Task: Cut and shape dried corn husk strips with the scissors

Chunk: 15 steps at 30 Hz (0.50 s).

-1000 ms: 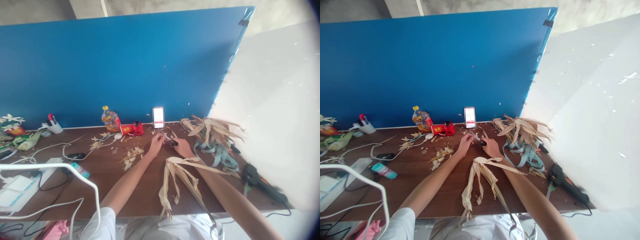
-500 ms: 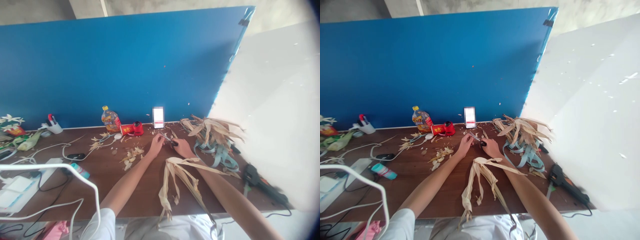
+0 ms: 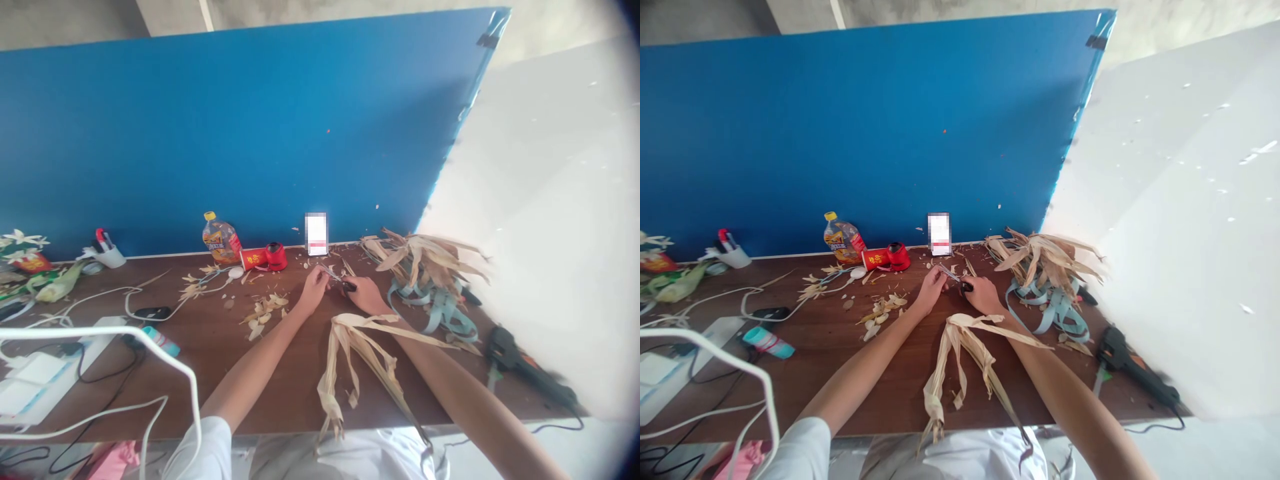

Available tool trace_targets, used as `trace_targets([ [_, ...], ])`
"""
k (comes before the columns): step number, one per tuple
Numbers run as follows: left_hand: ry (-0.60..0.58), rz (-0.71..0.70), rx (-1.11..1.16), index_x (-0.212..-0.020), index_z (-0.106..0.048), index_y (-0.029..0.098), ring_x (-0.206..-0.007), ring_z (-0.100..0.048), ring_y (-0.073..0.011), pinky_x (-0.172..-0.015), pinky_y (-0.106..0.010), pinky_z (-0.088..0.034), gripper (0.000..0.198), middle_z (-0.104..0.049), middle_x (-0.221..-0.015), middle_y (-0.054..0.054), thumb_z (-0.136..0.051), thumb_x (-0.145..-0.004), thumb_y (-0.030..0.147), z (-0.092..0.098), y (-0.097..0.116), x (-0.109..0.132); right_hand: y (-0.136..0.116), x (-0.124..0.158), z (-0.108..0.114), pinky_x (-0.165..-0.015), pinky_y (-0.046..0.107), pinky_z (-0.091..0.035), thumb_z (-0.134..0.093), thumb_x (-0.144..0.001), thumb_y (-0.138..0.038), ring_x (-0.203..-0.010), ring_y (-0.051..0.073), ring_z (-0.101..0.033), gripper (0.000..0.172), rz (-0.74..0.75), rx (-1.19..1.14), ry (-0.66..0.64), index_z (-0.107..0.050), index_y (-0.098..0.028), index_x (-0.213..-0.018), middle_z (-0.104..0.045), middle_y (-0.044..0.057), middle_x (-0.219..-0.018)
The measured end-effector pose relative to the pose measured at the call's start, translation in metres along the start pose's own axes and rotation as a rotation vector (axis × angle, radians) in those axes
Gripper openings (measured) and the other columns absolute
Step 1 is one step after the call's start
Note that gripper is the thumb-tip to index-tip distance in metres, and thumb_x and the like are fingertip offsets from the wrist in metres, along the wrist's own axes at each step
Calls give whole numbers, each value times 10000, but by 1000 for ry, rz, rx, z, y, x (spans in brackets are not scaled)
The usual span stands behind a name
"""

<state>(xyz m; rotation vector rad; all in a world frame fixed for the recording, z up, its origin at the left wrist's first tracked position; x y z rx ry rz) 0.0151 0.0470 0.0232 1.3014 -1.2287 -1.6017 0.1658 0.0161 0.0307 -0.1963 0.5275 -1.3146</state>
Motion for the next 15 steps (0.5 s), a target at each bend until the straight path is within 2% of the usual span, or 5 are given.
trace_targets([
  [4, 5, -11, -2, -825, -515, 179, -560, -503, -75, -530, -205, -361, 172, -556, -751, 11, -500, -854, 348, 1, -1, 0, 0, 0, 0, -761, 255, -392, -550, -816, -301, -890, 194, -626, 212, 5, 7, 4, -707, -282, -958, -720, 12, -934],
  [9, 23, 23, 28, -807, -507, 178, -484, -463, -63, -510, -213, -356, 210, -566, -700, 20, -517, -843, 384, 1, -4, 0, -2, 1, 3, -686, 241, -369, -541, -818, -296, -822, 178, -614, 212, 19, 14, 0, -710, -290, -945, -716, 10, -895],
  [15, 76, 64, 80, -828, -541, 162, -546, -496, -76, -524, -207, -359, 244, -585, -703, 4, -581, -800, 400, 5, -11, -2, 1, 1, 3, -673, 243, -349, -544, -812, -284, -837, 180, -600, 202, -1, 49, 5, -715, -297, -918, -713, 10, -899],
])
Point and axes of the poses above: each hand's wrist, its own x-axis away from the middle knuckle, its own z-axis out of the back of the hand, y = z × x, the point moved 6 cm from there along -x, towards the middle knuckle
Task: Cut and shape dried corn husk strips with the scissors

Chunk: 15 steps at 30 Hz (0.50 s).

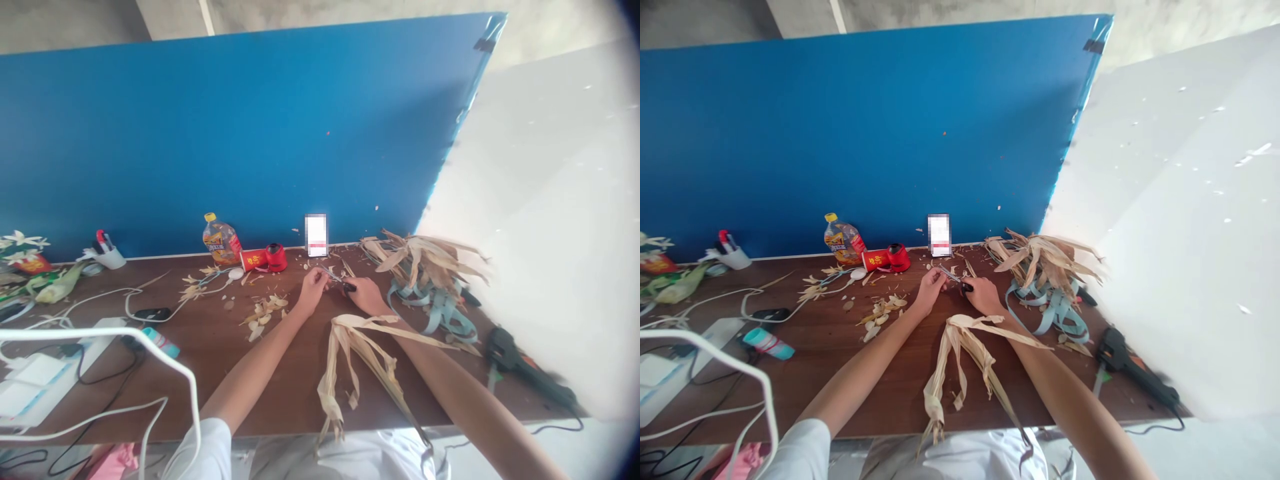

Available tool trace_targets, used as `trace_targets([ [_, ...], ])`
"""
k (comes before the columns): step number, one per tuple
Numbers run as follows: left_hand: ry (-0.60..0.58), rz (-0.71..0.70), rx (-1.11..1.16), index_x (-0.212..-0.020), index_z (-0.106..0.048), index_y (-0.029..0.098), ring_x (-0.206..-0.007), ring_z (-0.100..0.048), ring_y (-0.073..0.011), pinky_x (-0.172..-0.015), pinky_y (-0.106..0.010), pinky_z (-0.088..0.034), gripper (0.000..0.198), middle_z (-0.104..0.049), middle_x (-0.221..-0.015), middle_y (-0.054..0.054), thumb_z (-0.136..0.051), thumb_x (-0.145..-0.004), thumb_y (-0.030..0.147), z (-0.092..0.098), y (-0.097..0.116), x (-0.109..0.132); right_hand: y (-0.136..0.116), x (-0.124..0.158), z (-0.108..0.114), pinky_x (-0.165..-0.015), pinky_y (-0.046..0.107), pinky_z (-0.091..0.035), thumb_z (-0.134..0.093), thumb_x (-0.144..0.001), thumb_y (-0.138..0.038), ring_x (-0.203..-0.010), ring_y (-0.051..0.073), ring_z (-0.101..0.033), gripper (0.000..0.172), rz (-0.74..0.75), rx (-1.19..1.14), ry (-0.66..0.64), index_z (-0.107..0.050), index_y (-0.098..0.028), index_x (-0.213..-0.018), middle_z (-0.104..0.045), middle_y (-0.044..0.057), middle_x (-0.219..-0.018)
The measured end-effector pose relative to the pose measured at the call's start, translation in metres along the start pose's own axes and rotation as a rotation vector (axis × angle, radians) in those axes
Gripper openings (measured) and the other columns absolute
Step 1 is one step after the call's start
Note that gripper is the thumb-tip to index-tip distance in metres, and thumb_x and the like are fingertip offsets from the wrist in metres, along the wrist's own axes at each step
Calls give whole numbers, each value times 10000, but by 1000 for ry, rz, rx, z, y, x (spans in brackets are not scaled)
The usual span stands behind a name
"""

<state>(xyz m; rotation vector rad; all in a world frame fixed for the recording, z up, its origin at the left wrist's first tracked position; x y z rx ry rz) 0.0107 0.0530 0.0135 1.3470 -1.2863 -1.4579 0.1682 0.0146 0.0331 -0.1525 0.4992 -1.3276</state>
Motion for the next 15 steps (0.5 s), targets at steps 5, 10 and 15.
trace_targets([
  [5, 32, 27, 87, -864, -561, 159, -532, -474, -66, -508, -201, -341, 281, -567, -688, 20, -630, -757, 410, 2, -2, -2, 4, -1, -2, -682, 248, -341, -524, -824, -277, -860, 184, -600, 216, 6, 8, 5, -713, -290, -928, -713, 15, -910],
  [10, 63, 2, 70, -870, -614, 154, -544, -465, -67, -508, -200, -335, 280, -544, -681, 20, -624, -760, 411, 5, -1, -1, 7, -1, -2, -678, 250, -343, -513, -829, -280, -841, 182, -601, 202, -25, -1, 20, -708, -275, -881, -712, 9, -887],
  [15, 66, 26, 31, -884, -641, 154, -549, -472, -74, -513, -206, -344, 257, -570, -700, 7, -598, -773, 381, 5, -2, -1, 6, -1, -2, -704, 256, -357, -509, -836, -302, -839, 184, -608, 203, -30, 13, 31, -695, -285, -915, -712, 2, -906],
])
Point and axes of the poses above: each hand's wrist, its own x-axis away from the middle knuckle, its own z-axis out of the back of the hand, y = z × x, the point moved 6 cm from there along -x, towards the middle knuckle
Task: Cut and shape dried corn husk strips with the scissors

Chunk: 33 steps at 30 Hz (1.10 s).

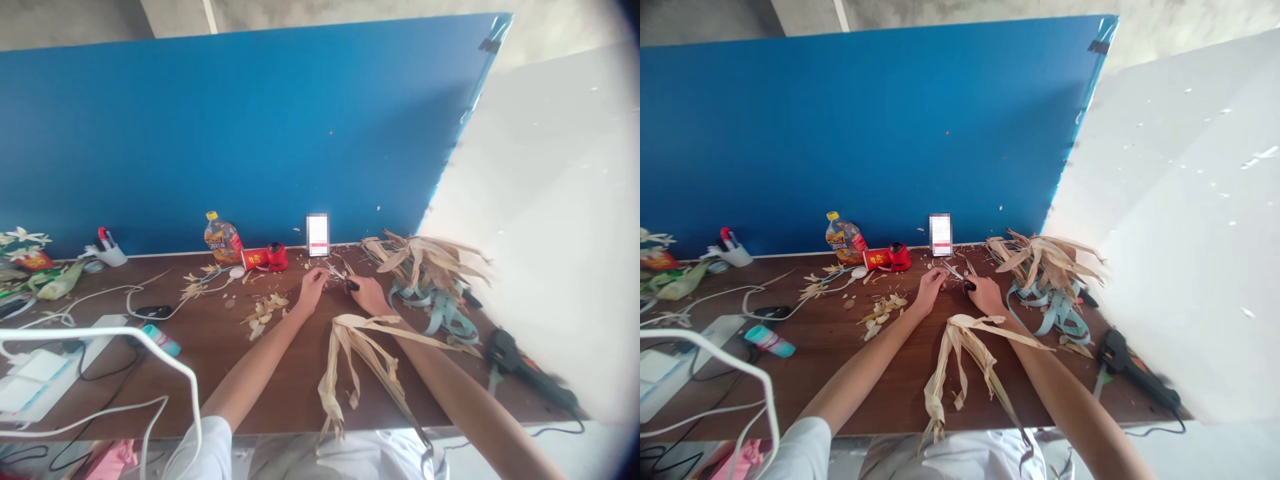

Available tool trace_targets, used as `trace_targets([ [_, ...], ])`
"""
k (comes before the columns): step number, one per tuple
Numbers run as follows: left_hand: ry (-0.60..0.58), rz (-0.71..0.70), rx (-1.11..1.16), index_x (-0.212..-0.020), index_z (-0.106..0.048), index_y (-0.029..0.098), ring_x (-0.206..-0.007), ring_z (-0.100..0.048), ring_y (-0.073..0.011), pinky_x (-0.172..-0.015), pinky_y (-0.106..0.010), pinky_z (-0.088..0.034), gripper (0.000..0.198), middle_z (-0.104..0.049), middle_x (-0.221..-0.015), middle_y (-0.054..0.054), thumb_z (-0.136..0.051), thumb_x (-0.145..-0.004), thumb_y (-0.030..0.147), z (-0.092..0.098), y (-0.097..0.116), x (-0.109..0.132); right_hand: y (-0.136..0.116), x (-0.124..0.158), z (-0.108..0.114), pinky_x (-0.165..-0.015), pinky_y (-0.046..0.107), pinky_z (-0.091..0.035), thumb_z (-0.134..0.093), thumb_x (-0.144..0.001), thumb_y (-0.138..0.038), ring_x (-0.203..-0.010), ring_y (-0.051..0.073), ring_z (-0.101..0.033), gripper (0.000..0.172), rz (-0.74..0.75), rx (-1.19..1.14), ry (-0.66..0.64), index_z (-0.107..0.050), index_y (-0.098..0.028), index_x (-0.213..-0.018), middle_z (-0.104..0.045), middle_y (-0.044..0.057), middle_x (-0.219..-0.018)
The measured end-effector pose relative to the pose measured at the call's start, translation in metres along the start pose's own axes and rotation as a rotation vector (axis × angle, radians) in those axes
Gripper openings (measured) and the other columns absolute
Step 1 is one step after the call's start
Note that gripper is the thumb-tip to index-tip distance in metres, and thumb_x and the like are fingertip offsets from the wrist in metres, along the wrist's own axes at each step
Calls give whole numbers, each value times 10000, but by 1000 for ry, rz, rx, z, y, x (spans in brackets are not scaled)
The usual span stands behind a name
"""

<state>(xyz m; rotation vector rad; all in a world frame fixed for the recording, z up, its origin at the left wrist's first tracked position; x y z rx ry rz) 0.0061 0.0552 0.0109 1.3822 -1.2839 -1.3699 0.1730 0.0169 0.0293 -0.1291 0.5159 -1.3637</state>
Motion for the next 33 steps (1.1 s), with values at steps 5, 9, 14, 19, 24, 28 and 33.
trace_targets([
  [5, -50, 15, -59, -868, -598, 161, -570, -519, -85, -525, -206, -366, 194, -610, -744, -7, -513, -819, 329, -5, 1, 1, 0, 0, -2, -740, 271, -379, -515, -843, -335, -880, 201, -608, 233, -44, 66, -14, -681, -301, -1002, -711, 7, -981],
  [9, -75, -17, -126, -813, -545, 169, -566, -523, -83, -517, -200, -364, 163, -587, -729, 3, -475, -840, 314, -7, 4, 3, -2, -1, -3, -786, 280, -388, -508, -854, -344, -916, 206, -607, 269, -38, 95, -36, -664, -302, -1069, -707, 16, -1019],
  [14, -85, -90, -172, -819, -538, 176, -559, -502, -79, -518, -195, -362, 150, -549, -714, 17, -450, -853, 293, -7, 9, 4, -4, 0, -2, -748, 269, -385, -498, -854, -318, -895, 205, -612, 282, -12, 126, -67, -653, -312, -1089, -711, 19, -969],
  [19, -75, -101, -220, -836, -563, 177, -562, -509, -84, -534, -201, -382, 172, -571, -730, 11, -446, -860, 301, -5, 8, 3, -6, 2, 0, -702, 267, -374, -483, -850, -306, -855, 204, -606, 284, -1, 178, -64, -644, -322, -1083, -704, 22, -942],
  [24, -75, -115, -239, -829, -570, 174, -571, -519, -92, -551, -211, -402, 175, -587, -735, 4, -459, -855, 308, -4, 7, 2, -8, 3, 2, -678, 271, -366, -439, -879, -350, -842, 210, -601, 290, -13, 207, -83, -648, -316, -1078, -695, 36, -924],
  [28, -65, -122, -238, -819, -572, 170, -587, -532, -100, -568, -221, -417, 175, -587, -725, -1, -459, -855, 298, -3, 5, 2, -9, 3, 2, -695, 270, -370, -435, -882, -356, -855, 208, -598, 299, -16, 214, -113, -648, -318, -1089, -691, 38, -943],
  [33, -48, -127, -253, -798, -577, 165, -607, -544, -102, -598, -224, -427, 173, -593, -727, -6, -468, -854, 288, -3, 6, 2, -10, 3, 3, -696, 264, -368, -463, -864, -331, -865, 206, -598, 311, -6, 214, -103, -639, -327, -1120, -695, 32, -964],
])
Point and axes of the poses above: each hand's wrist, its own x-axis away from the middle knuckle, its own z-axis out of the back of the hand, y = z × x, the point moved 6 cm from there along -x, towards the middle knuckle
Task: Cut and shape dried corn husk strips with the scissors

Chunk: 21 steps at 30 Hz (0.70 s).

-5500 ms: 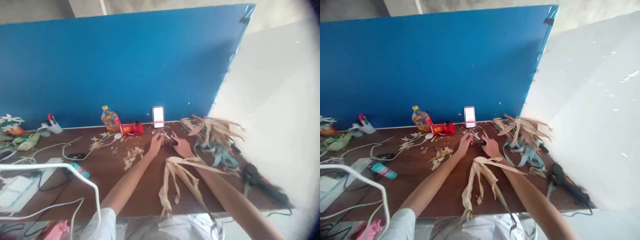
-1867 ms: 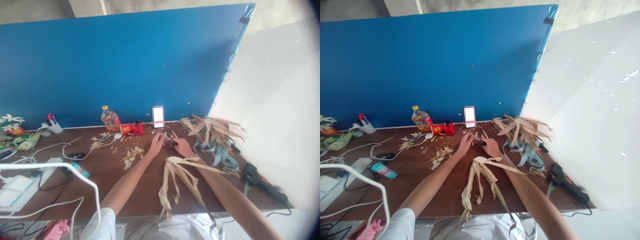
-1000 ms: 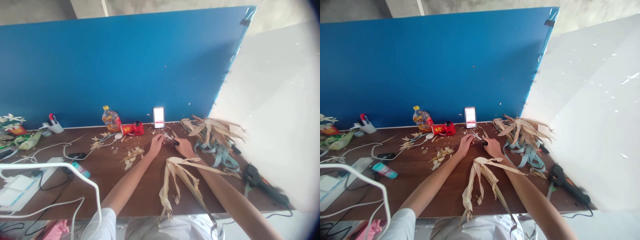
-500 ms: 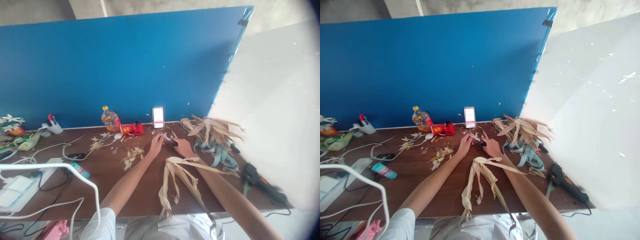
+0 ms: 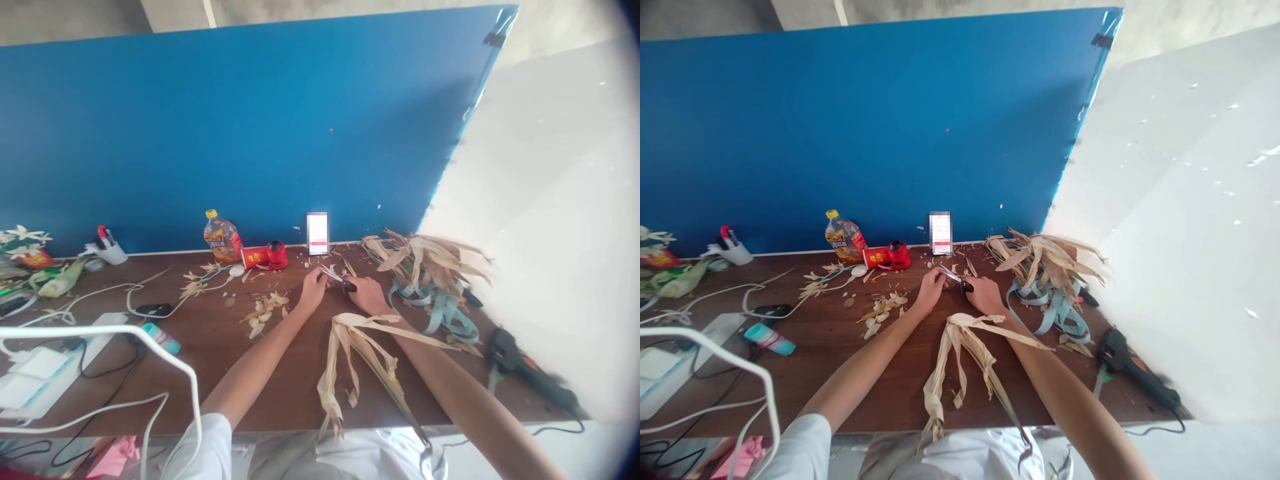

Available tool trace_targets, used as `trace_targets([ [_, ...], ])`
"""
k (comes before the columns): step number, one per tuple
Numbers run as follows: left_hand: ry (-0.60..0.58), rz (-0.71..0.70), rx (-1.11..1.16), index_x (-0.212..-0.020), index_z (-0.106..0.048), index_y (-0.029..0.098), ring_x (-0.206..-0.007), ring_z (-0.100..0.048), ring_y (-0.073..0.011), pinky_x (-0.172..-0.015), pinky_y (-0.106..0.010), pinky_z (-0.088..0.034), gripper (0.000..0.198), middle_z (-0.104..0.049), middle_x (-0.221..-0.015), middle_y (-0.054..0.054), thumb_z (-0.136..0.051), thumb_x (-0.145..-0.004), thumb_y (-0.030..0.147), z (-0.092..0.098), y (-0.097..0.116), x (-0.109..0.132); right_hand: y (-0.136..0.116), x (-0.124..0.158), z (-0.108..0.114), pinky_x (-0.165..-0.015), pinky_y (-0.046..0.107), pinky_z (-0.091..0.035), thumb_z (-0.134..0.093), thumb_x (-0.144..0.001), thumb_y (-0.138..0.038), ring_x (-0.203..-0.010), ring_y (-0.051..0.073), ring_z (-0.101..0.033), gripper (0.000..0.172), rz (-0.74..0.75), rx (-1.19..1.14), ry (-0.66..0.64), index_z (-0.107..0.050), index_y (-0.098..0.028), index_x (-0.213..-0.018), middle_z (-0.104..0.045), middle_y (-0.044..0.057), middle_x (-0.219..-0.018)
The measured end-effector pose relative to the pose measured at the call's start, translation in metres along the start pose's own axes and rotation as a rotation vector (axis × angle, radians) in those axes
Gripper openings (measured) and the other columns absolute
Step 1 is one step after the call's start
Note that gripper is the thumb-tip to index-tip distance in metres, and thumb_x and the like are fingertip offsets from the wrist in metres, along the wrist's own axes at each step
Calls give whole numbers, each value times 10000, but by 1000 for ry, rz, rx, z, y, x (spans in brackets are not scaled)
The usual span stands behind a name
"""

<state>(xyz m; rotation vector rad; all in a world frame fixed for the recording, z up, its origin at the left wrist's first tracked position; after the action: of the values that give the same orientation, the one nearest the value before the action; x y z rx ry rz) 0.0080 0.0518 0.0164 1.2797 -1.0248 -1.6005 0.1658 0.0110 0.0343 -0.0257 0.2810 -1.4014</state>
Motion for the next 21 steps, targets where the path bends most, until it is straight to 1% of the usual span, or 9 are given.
trace_targets([
  [5, 6, 3, -3, -791, -574, 166, -610, -549, -106, -597, -227, -425, 159, -603, -734, -10, -473, -848, 273, 0, 1, 0, 0, 0, 1, -676, 271, -363, -474, -857, -317, -847, 211, -606, 311, 9, -13, 16, -642, -342, -1118, -701, 24, -943],
  [11, 11, 19, -25, -776, -557, 169, -598, -549, -106, -598, -230, -427, 160, -603, -727, -10, -458, -852, 268, 0, 2, 0, -1, 0, 2, -696, 269, -370, -463, -872, -323, -865, 206, -605, 288, -7, -26, 5, -673, -310, -1069, -704, 41, -946],
  [16, 19, 19, -14, -788, -548, 169, -627, -564, -112, -623, -237, -437, 182, -608, -747, -13, -489, -853, 328, 1, 5, 2, 1, -1, 2, -685, 272, -368, -471, -863, -332, -850, 211, -596, 286, -18, -32, 31, -667, -333, -1071, -703, 24, -946],
  [21, -9, 7, 40, -825, -556, 168, -637, -548, -107, -631, -234, -437, 206, -599, -755, -7, -510, -848, 368, -1, 4, 1, 1, -1, 3, -700, 265, -369, -470, -860, -291, -849, 199, -588, 280, -12, -46, 12, -673, -322, -1049, -702, 22, -952],
])
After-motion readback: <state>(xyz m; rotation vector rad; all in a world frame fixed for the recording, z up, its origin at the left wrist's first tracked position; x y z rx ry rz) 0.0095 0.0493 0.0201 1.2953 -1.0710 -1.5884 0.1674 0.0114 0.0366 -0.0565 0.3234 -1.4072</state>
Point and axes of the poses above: each hand's wrist, its own x-axis away from the middle knuckle, its own z-axis out of the back of the hand, y = z × x, the point moved 6 cm from there along -x, towards the middle knuckle
